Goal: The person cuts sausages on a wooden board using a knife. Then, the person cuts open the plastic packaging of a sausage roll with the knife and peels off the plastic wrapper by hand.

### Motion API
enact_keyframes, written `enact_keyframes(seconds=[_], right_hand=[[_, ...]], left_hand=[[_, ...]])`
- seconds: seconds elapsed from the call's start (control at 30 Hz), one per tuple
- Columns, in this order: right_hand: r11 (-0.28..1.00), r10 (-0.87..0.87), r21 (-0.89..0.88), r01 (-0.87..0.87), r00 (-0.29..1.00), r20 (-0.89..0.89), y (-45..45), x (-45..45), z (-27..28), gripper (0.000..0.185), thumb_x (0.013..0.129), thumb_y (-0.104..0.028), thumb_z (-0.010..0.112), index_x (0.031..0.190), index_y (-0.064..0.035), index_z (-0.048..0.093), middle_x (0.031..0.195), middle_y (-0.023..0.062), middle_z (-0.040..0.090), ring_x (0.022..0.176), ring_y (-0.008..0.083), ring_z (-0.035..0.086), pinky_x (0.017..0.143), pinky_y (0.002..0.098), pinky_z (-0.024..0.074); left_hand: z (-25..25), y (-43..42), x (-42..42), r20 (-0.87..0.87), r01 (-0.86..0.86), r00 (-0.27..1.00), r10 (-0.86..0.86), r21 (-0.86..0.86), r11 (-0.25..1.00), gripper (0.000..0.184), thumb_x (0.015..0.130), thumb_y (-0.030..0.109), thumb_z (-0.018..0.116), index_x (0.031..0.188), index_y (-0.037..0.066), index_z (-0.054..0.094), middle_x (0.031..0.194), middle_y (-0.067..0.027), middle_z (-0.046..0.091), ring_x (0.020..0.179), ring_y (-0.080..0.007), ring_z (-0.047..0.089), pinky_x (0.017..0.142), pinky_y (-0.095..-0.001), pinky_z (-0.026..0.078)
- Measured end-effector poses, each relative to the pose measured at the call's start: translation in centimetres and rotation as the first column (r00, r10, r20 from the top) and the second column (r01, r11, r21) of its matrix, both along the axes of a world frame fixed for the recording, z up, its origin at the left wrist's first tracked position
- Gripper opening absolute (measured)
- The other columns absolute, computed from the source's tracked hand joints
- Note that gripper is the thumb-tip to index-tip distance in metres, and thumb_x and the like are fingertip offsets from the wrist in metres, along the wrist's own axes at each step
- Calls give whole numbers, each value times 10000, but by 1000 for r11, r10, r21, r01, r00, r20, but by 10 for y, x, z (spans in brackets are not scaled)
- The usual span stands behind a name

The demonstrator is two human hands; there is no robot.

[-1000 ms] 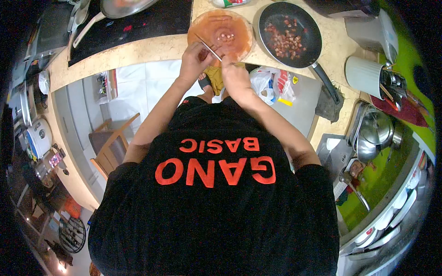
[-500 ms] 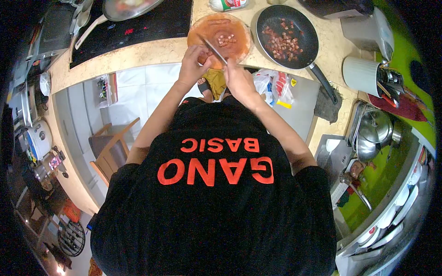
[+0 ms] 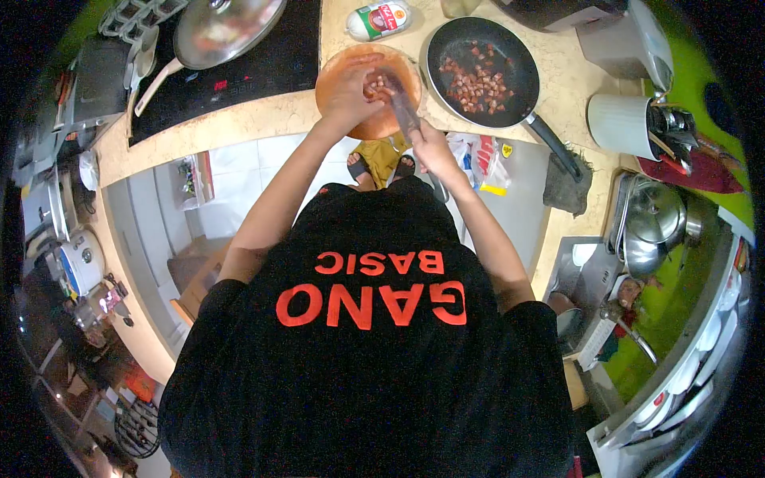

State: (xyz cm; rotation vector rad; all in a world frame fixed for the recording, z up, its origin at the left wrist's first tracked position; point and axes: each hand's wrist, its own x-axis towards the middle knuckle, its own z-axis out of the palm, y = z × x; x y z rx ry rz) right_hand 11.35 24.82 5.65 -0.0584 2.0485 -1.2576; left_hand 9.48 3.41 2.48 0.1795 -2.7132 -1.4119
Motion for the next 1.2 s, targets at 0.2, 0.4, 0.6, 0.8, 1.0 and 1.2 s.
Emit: enact_keyframes(seconds=[0.2,0.4,0.6,0.8,1.0,1.2], right_hand=[[998,34,-44,-33,999,22,-17,2,8,365,966,-225,432,1279,-43,479,594,41,506,376,125,467,338,275,420],[996,-82,-41,79,993,-80,-12,0,44,289,972,-225,441,1198,-55,501,532,12,453,379,113,457,347,281,414],[928,-233,188,322,895,-380,53,-38,102,286,975,-231,442,1179,-38,497,608,58,525,436,145,524,382,304,456],[744,119,604,287,832,-542,100,-69,83,288,944,-225,453,1085,14,532,829,334,622,817,486,617,737,540,492],[832,-75,495,252,934,-349,96,-48,103,308,939,-235,504,1033,46,589,924,299,641,882,419,640,777,471,489],[880,-463,75,470,881,-92,102,-31,68,221,985,-213,458,1025,-11,540,593,53,514,449,136,496,406,305,410]], left_hand=[[2,-1,-8,213,65,976,-43,-100,993,339,716,160,737,1002,46,594,1060,-120,602,897,-247,642,794,-376,508],[45,19,-28,83,80,990,-117,353,932,201,763,-85,663,889,19,546,835,-67,652,776,-136,661,689,-244,541],[100,111,-83,-208,251,952,-224,111,962,351,793,9,626,1136,-36,563,1066,-189,616,1010,-253,642,880,-355,523],[71,149,-68,-338,237,908,-247,-74,969,368,785,7,561,1151,7,604,1296,-218,518,1136,-357,549,964,-396,456],[18,-3,-65,-173,115,937,-304,-669,734,205,822,61,554,1007,67,642,1001,-169,622,906,-321,593,823,-441,474],[6,-31,-60,-148,201,923,-356,-603,772,220,825,105,576,1040,98,621,1050,-133,596,978,-314,563,835,-458,464]])
